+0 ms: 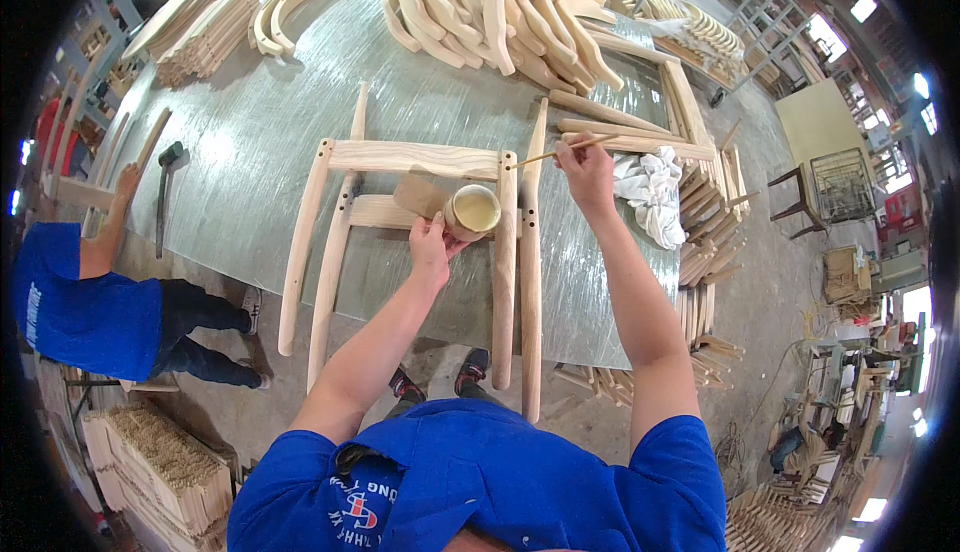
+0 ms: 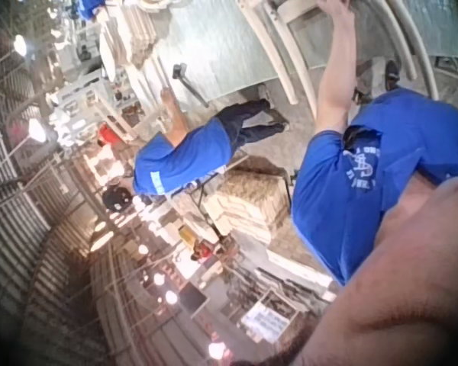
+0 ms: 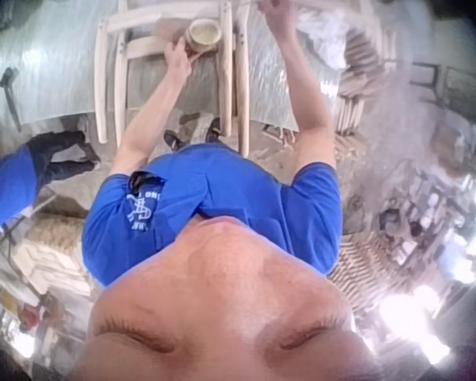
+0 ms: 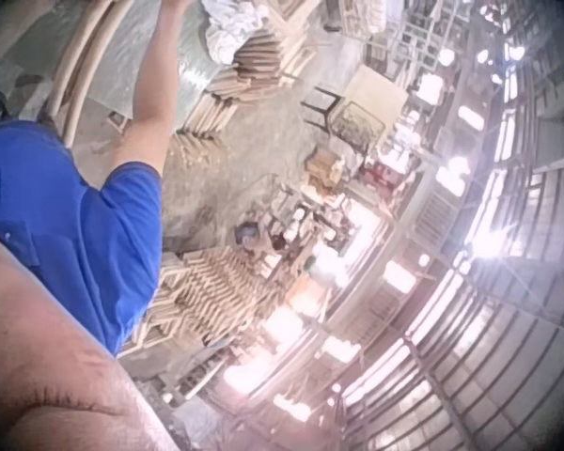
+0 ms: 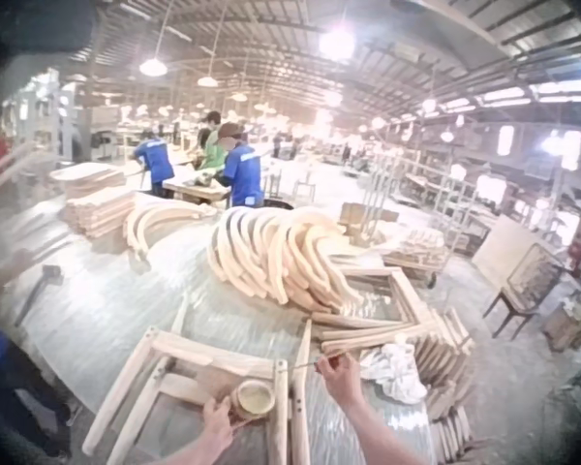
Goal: The person applies glue to pre-drilled holes in wooden chair frames and curved backrest pieces using a small brush and a cup of glue. They handle each piece one at a time, dip the brush, apply glue, and place the piece aside.
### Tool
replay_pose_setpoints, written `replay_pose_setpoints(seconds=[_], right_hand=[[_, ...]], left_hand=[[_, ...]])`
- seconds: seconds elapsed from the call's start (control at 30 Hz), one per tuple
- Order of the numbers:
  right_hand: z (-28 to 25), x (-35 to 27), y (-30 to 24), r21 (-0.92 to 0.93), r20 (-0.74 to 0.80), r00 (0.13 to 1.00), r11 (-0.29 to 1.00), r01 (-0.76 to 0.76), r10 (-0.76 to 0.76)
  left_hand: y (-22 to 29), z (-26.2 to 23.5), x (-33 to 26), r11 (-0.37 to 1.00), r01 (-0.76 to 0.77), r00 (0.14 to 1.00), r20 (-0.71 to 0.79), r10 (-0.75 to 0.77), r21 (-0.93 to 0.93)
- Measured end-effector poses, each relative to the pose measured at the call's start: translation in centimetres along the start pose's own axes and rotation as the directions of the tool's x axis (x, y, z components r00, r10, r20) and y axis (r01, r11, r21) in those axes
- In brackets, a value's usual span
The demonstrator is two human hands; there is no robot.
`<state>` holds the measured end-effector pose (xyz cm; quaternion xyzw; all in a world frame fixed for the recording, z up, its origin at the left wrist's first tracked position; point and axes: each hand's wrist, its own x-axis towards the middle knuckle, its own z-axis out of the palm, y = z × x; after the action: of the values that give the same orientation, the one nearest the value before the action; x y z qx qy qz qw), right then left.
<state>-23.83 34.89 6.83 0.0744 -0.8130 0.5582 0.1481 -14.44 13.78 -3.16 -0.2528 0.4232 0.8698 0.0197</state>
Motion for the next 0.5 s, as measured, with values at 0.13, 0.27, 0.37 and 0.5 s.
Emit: replay_pose_setpoints(seconds=[0.13,0.27,0.37,0.5], right_hand=[[1.1,1.1,-0.5,-0.177,0.106,0.981,0.967,0.182,-0.165],[2.0,1.5,-0.8,-0.215,0.170,0.963,0.946,0.242,-0.208],[2.2,1.8,-0.6,-0.247,0.215,0.958,0.938,0.243,-0.192],[2.5,1.9,0.2,-0.269,0.228,0.949,0.922,0.278,-0.219]], left_hand=[[-0.1,-1.1,-0.8,1.000,-0.013,0.999,-0.036,0.013,0.016],[-0.3,-2.5,-0.8,0.999,-0.007,0.999,-0.036,0.009,0.043],[-0.2,-3.0,-1.1,0.999,-0.018,1.000,-0.014,0.018,0.027],[-0.1,-3.1,-1.2,1.000,-0.010,1.000,-0.010,0.010,0.019]])
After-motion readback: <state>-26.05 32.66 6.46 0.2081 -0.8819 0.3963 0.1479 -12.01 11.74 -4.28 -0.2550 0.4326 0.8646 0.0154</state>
